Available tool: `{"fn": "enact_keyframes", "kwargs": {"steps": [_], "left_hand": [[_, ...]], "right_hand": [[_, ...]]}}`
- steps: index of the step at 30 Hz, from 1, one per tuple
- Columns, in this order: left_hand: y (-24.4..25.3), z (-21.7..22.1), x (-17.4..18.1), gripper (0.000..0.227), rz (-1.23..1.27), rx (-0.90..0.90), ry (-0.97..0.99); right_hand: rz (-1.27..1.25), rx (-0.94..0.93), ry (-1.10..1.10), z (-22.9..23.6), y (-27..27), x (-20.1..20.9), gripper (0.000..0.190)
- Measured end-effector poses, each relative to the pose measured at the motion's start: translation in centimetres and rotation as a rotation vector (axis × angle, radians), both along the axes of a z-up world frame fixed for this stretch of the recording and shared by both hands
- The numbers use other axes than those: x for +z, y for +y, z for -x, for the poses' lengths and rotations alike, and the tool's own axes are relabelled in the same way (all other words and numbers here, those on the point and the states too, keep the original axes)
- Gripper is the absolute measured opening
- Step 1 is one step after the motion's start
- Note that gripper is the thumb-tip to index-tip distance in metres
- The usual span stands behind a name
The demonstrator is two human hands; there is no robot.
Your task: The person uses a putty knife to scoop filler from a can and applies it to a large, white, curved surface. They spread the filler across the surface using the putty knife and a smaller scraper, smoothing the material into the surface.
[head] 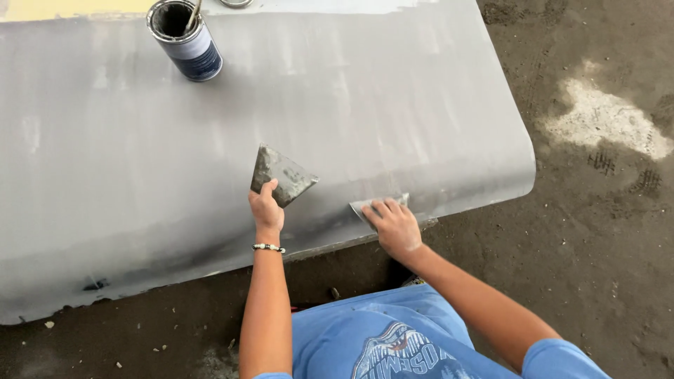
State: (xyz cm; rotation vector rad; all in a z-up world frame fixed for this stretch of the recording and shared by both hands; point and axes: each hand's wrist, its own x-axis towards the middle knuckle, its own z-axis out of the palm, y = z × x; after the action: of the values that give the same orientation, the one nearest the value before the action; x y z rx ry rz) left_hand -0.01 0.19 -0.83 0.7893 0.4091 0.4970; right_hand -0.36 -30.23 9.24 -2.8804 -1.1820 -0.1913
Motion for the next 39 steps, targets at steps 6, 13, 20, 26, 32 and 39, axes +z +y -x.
{"fn": "enact_keyframes", "kwargs": {"steps": [6,13,20,26,32,39], "left_hand": [[-1.1,0.6,2.7,0.03,0.0,0.069,0.027],[-4.7,6.5,3.2,0.04,0.058,0.154,0.02],[-7.9,13.3,1.2,0.028,0.219,0.06,0.094],[-9.1,17.4,-2.4,0.027,0.288,0.062,0.155],[-9.3,17.2,-1.8,0.029,0.299,0.066,0.176],[-8.6,17.4,-0.5,0.031,0.297,0.109,0.162]], "right_hand": [[0.023,0.066,0.023,5.4,-2.7,-4.4,0.053],[0.011,-0.126,0.343,-3.2,2.3,3.2,0.056],[0.218,-0.18,0.462,-11.4,8.4,6.4,0.058],[0.35,-0.217,0.549,-8.7,8.7,6.8,0.061],[0.225,-0.04,0.215,-1.5,3.8,0.1,0.051],[0.131,-0.117,0.579,6.6,1.2,-1.5,0.045]]}}
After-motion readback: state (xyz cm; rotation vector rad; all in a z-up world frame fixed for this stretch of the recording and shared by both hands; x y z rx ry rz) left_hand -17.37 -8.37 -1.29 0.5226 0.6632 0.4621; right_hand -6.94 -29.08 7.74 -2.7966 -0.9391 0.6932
